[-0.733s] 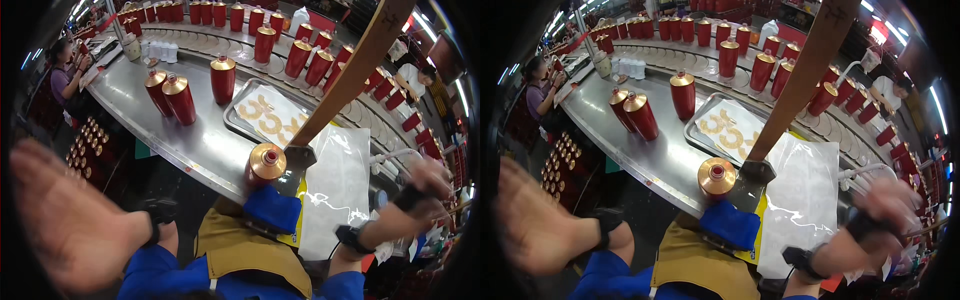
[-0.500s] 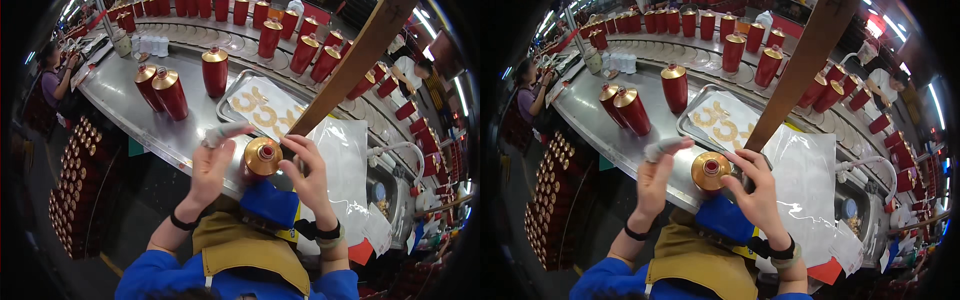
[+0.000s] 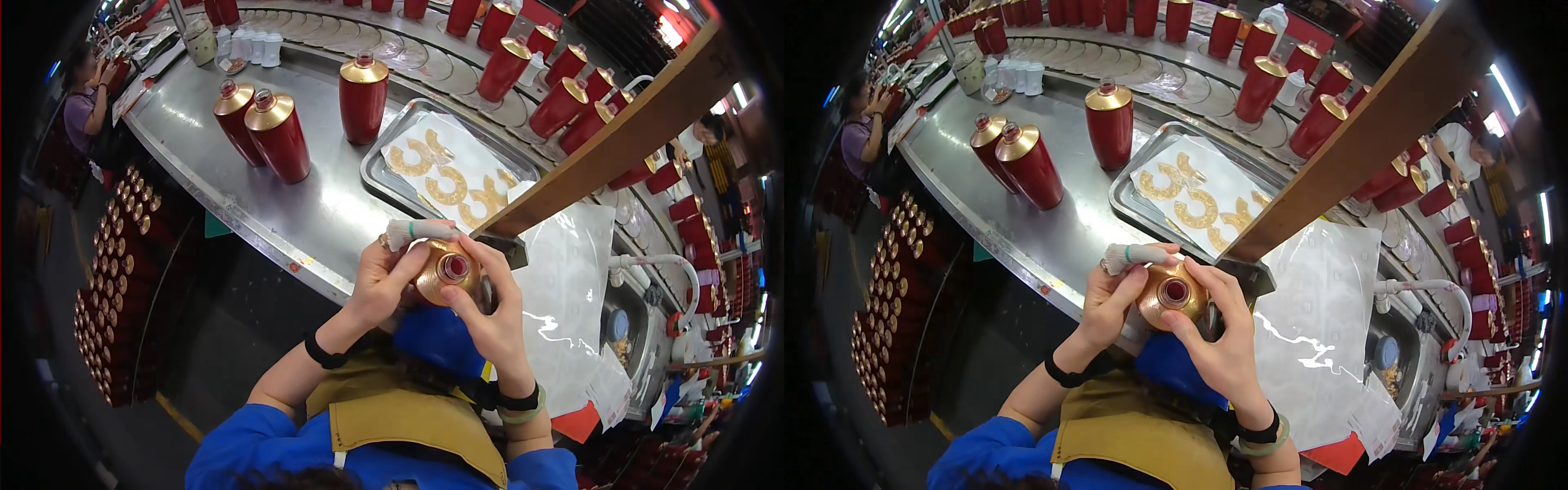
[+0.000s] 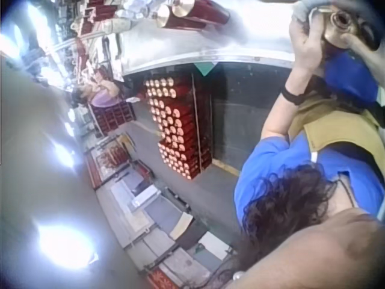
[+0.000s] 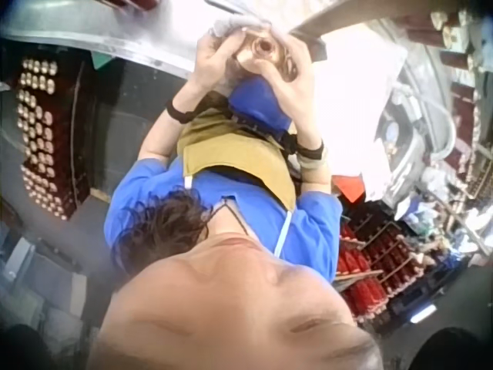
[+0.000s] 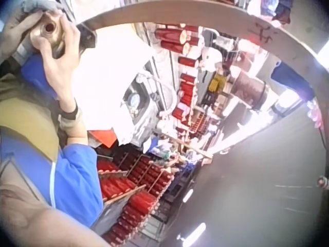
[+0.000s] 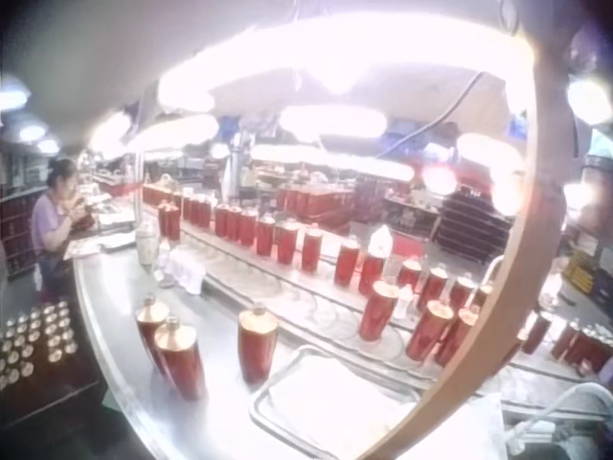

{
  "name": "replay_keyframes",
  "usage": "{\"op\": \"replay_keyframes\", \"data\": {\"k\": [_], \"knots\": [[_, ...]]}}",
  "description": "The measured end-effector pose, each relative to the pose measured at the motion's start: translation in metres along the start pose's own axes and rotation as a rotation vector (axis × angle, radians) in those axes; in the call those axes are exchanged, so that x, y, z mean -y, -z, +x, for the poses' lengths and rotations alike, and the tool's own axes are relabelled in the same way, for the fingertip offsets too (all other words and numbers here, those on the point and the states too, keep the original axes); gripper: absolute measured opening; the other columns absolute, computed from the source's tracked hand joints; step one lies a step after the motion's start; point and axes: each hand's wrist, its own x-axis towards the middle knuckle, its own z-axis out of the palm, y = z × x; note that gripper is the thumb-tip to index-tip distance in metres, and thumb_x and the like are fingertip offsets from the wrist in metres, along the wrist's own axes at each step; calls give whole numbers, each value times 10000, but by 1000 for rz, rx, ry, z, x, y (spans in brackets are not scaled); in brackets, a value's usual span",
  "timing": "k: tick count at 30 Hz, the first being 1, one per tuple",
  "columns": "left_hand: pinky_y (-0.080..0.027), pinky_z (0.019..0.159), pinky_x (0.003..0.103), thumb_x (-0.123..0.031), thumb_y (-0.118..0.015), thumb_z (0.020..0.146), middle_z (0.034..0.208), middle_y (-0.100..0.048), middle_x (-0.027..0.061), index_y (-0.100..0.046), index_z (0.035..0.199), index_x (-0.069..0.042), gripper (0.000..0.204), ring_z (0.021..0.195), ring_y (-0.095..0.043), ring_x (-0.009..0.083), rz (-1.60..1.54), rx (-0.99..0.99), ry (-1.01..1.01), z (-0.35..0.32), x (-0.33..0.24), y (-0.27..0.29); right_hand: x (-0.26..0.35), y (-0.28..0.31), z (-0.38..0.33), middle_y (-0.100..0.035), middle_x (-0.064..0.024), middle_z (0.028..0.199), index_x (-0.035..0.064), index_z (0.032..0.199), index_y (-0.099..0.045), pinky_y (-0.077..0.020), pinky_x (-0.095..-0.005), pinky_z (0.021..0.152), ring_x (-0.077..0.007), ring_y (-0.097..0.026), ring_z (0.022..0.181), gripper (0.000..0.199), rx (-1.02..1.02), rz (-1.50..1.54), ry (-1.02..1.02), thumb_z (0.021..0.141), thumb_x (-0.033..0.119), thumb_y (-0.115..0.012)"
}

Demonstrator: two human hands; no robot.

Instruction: The person is manually applying decorative labels and seals to red and gold liquor bottles on an assembly line.

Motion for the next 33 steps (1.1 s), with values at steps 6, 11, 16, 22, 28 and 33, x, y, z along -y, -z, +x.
{"op": "replay_keyframes", "data": {"k": [6,11,16,22,28,33], "knots": [[-494,1138,407,-51,-503,1099,1445,-638,205,-663,1342,33,302,1328,-620,269,70,118,-64,2,-2,4,5,-1,5,-601,-158,1403,53,1476,-624,-463,-397,1124,-291,-603,1303,640,12,4,-8,883,136,-851],[-416,1200,407,-90,-564,1085,1557,-540,178,-601,1434,19,368,1429,-528,261,13,152,-59,-2,4,8,6,-3,6,-604,-152,1413,37,1487,-609,-446,-392,1141,-278,-594,1318,640,24,-6,2,893,122,-832],[-380,1226,414,-103,-560,1079,1612,-479,187,-571,1469,19,409,1472,-486,275,39,188,-65,-2,6,12,4,-2,6,-610,-145,1436,-2,1493,-587,-412,-385,1179,-255,-573,1354,627,43,-19,-8,908,90,-794],[-381,1224,414,-77,-529,1078,1616,-475,194,-548,1494,18,427,1475,-484,274,40,164,-57,-5,4,7,7,-5,4,-610,-148,1443,-5,1476,-597,-417,-392,1181,-265,-573,1363,622,0,1,10,901,101,-807],[-398,1205,405,-325,-746,987,1644,-379,182,-542,1503,4,644,1439,-489,272,158,181,-154,-6,11,6,18,28,1,-568,-140,1445,31,1615,-414,-388,-362,1179,-236,-548,1338,825,79,-102,41,893,92,-809],[-480,1086,397,-408,-1040,652,1416,-430,135,-546,1413,-47,977,1324,-498,277,748,-104,-358,-13,22,-16,28,49,5,-688,-91,1105,35,1198,-660,-542,-390,935,-278,-673,1052,357,3,-425,408,866,-88,-709]]}}
